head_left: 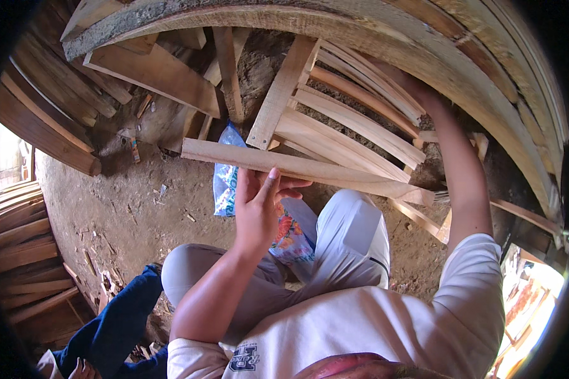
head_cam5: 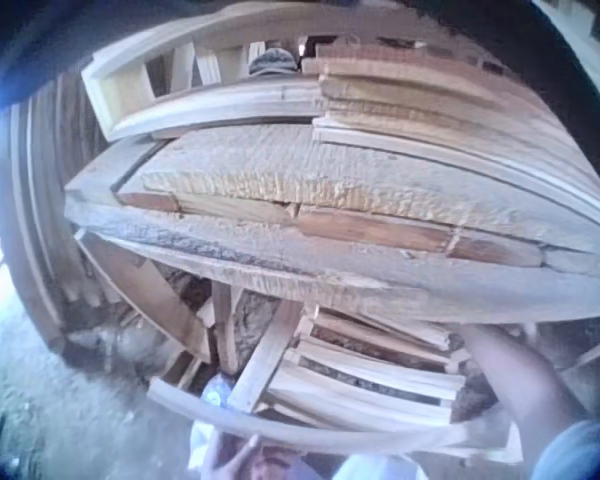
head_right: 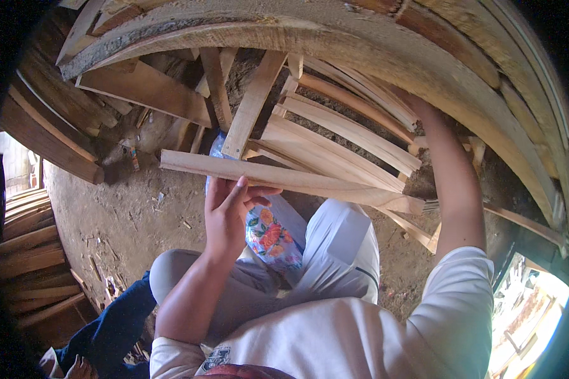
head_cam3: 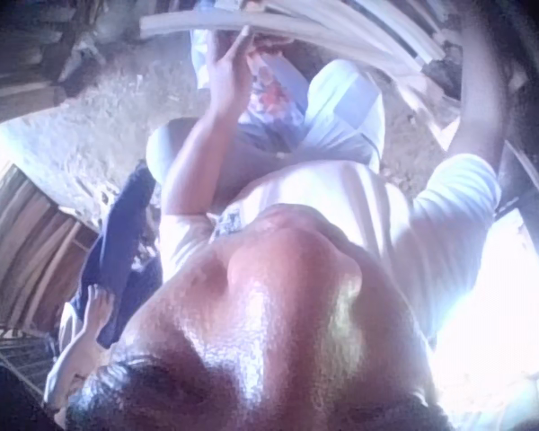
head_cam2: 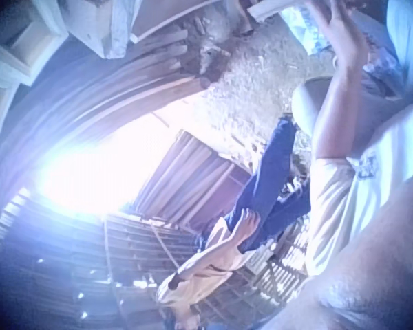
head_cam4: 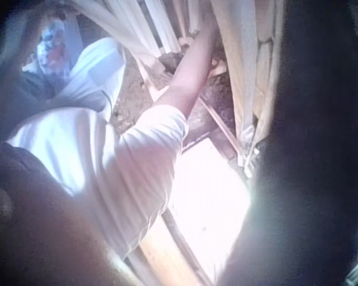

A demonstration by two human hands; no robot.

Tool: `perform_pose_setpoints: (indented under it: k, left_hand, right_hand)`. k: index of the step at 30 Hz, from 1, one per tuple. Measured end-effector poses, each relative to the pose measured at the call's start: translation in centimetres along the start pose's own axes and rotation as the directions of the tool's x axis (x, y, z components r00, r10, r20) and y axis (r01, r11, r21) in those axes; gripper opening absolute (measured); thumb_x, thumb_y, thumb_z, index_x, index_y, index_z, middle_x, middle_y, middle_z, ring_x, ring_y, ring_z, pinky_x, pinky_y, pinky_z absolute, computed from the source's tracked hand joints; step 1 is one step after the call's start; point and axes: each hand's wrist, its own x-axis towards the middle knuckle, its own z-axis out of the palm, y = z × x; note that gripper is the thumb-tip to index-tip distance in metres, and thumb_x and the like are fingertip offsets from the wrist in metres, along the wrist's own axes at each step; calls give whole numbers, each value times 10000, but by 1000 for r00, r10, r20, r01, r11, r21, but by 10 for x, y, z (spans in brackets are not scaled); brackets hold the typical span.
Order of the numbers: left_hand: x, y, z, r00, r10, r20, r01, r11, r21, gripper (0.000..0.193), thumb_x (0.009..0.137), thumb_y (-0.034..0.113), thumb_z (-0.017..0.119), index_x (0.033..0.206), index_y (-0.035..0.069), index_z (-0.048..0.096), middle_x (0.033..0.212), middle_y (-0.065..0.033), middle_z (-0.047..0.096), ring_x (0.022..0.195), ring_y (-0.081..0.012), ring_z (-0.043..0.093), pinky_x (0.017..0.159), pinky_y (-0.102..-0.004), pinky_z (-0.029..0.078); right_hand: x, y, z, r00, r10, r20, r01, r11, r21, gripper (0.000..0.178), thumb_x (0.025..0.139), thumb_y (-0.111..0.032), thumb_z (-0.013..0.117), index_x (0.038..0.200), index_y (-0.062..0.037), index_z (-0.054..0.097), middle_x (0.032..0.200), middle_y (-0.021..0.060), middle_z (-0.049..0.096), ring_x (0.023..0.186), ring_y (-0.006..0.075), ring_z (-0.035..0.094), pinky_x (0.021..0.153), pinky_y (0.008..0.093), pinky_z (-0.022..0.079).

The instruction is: The person sits on the ground and arranges thin wooden slats into a rectangular frame structure. They repeatedly pick up slats, place them into the frame, and adjust their positions to fit. The person then gathers the slats and stands up to walk through the workshop.

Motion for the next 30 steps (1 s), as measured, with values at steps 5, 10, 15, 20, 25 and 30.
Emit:
perform_pose_setpoints:
  k: [5, 10, 15, 20, 25, 30]
  left_hand:
    - [-2, -1, 4, 998, 49, 47, -49, 999, -5, 264, 1072, 110, 468, 1311, 22, 396, 1212, -191, 627, 967, -329, 730, 731, -374, 569]
    - [-5, 3, -2, 990, 119, 74, -121, 992, 22, 264, 1070, 111, 475, 1306, 21, 399, 1229, -185, 619, 969, -326, 733, 728, -364, 570]
    - [-9, 3, 4, 990, 117, 79, -116, 993, -16, 262, 1067, 109, 481, 1300, 22, 397, 1245, -177, 603, 977, -336, 732, 717, -366, 578]
    - [-10, 2, 1, 990, 116, 76, -116, 993, 3, 247, 1068, 97, 469, 1291, 23, 394, 1210, -179, 613, 979, -346, 732, 716, -377, 584]
    - [-6, 8, -1, 990, 124, 70, -127, 991, 37, 225, 1073, 100, 459, 1273, 21, 396, 1170, -185, 628, 965, -352, 735, 726, -376, 582]
    - [-3, 9, -4, 993, 103, 54, -106, 993, 61, 234, 1077, 109, 448, 1284, 25, 377, 1174, -190, 627, 969, -344, 734, 731, -377, 580]
  right_hand:
    - [-5, -39, -23, 990, -93, 109, 115, 969, -219, 361, 977, -339, 606, 1208, -78, 696, 1198, 249, 664, 1155, 324, 620, 1038, 414, 443]
    - [-49, -149, -73, 952, 10, 307, 198, 747, -635, 334, 926, -298, 663, 1157, -64, 722, 1167, 224, 689, 1090, 308, 651, 969, 402, 484]
    - [-82, -146, -104, 822, 249, 512, 140, 784, -605, 270, 837, -210, 736, 1045, -39, 753, 1033, 188, 731, 934, 283, 691, 843, 391, 529]
    - [-122, -123, -56, 802, 95, 589, 7, 986, -168, 224, 841, -167, 731, 1020, -33, 739, 958, 154, 738, 861, 229, 682, 792, 352, 527]
    - [-151, -71, 25, 794, 43, 606, -20, 999, -45, 242, 882, -183, 698, 1071, -33, 721, 968, 134, 735, 904, 258, 690, 828, 377, 528]
    - [-143, -48, 58, 740, -98, 666, 280, 945, -172, 247, 870, -207, 687, 1021, -13, 711, 1048, 200, 705, 1014, 359, 664, 882, 425, 521]
